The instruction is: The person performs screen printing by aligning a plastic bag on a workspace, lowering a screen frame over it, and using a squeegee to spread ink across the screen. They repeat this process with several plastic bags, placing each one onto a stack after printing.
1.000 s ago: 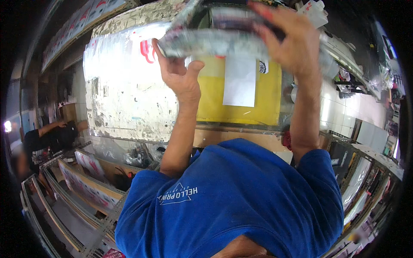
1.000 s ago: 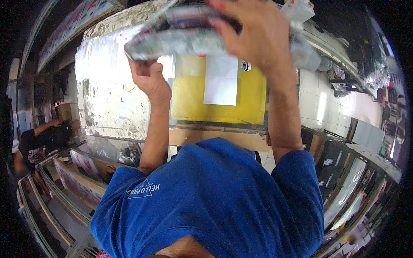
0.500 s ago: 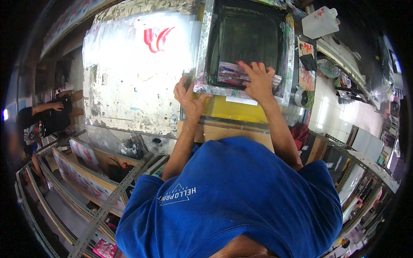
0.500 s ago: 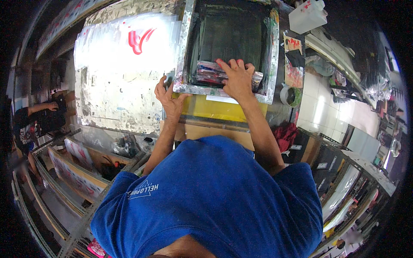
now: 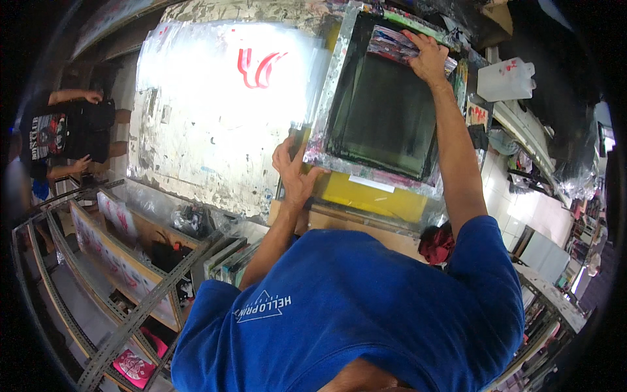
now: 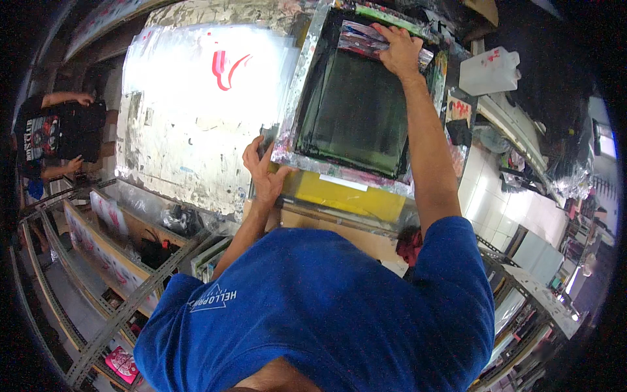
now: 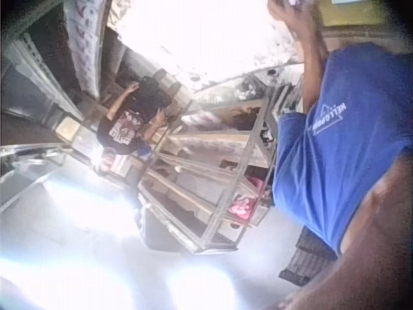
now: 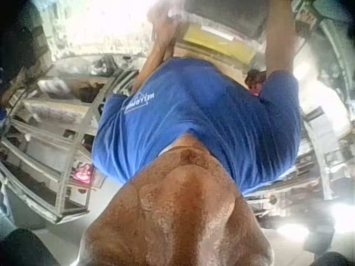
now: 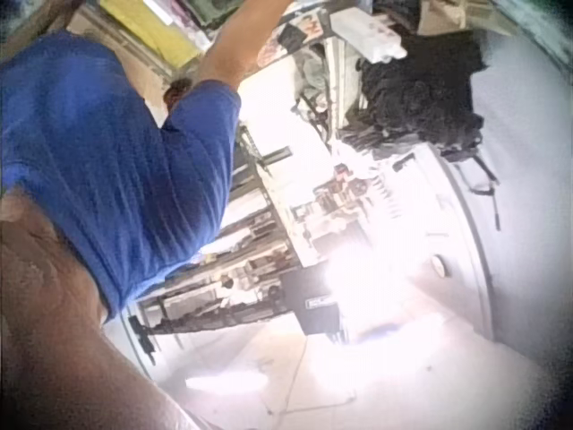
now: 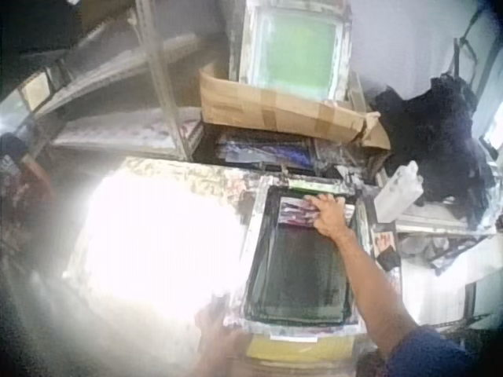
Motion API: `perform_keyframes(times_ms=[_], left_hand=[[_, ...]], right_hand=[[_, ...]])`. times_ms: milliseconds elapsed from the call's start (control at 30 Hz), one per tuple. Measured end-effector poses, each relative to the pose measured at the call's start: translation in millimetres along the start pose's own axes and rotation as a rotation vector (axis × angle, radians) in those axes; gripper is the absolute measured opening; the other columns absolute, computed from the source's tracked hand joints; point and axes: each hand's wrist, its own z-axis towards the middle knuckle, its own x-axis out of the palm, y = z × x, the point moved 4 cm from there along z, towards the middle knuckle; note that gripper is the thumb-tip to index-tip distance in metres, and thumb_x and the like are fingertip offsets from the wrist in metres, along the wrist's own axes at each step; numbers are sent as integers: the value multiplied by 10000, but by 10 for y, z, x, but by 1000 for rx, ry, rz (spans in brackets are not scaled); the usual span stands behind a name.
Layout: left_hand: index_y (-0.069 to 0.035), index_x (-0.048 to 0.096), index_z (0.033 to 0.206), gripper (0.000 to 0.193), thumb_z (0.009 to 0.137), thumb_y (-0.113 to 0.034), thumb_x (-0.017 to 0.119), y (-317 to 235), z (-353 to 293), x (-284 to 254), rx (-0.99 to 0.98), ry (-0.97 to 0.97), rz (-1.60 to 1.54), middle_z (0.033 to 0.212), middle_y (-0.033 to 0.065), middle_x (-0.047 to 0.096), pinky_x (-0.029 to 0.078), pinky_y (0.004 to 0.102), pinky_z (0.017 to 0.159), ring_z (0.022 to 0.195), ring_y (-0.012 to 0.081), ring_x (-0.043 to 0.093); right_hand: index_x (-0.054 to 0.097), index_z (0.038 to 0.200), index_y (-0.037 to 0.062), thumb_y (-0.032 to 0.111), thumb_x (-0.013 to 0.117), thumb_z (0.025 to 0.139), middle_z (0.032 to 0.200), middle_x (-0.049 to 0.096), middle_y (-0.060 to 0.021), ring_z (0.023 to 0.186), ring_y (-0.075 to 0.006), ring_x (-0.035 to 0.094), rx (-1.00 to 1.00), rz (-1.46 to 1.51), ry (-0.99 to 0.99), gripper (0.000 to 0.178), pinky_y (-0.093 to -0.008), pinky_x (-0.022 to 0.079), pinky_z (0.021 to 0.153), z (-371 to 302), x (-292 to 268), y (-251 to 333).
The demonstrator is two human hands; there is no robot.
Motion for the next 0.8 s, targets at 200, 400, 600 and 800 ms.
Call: perform_keyframes(times_ms=[200, 400, 600, 800], left_hand=[[-5, 642, 1203, 753, 570, -333, 885, 26, -24, 2, 16, -9, -34, 1268, 141, 551, 298, 484, 1048, 1225, 364, 436], [-18, 625, 1255, 739, 597, -240, 877, 5, -43, 9, -60, 36, -83, 1249, 185, 561, 306, 465, 1035, 1193, 350, 440], [-15, 629, 1242, 693, 598, -97, 871, -85, -15, -16, -47, -100, -195, 1193, 163, 572, 351, 429, 1000, 1155, 327, 461], [62, 620, 1157, 593, 619, -49, 845, -536, 385, -371, 18, -272, -219, 1207, 174, 567, 389, 417, 992, 1109, 322, 513]], right_hand=[[669, 1262, 239, 191, 745, 751, 1184, 700, -82, 1110, -296, 624, 75, 60, 8, 519, -446, 449, 961, 508, 4, -305], [666, 1266, 253, 173, 750, 759, 1060, 723, -134, 951, -335, 684, 217, 216, 42, 520, -393, 514, 850, 424, -190, -281], [655, 1284, 259, 159, 764, 776, 1198, 686, -152, 1115, -300, 660, 295, 782, -43, 529, -364, 501, 929, -448, -683, 86], [650, 1294, 241, 90, 697, 762, 1094, 704, -121, 1033, -342, 642, 274, 344, 171, 555, -388, 487, 870, -1079, -2064, 1331]])
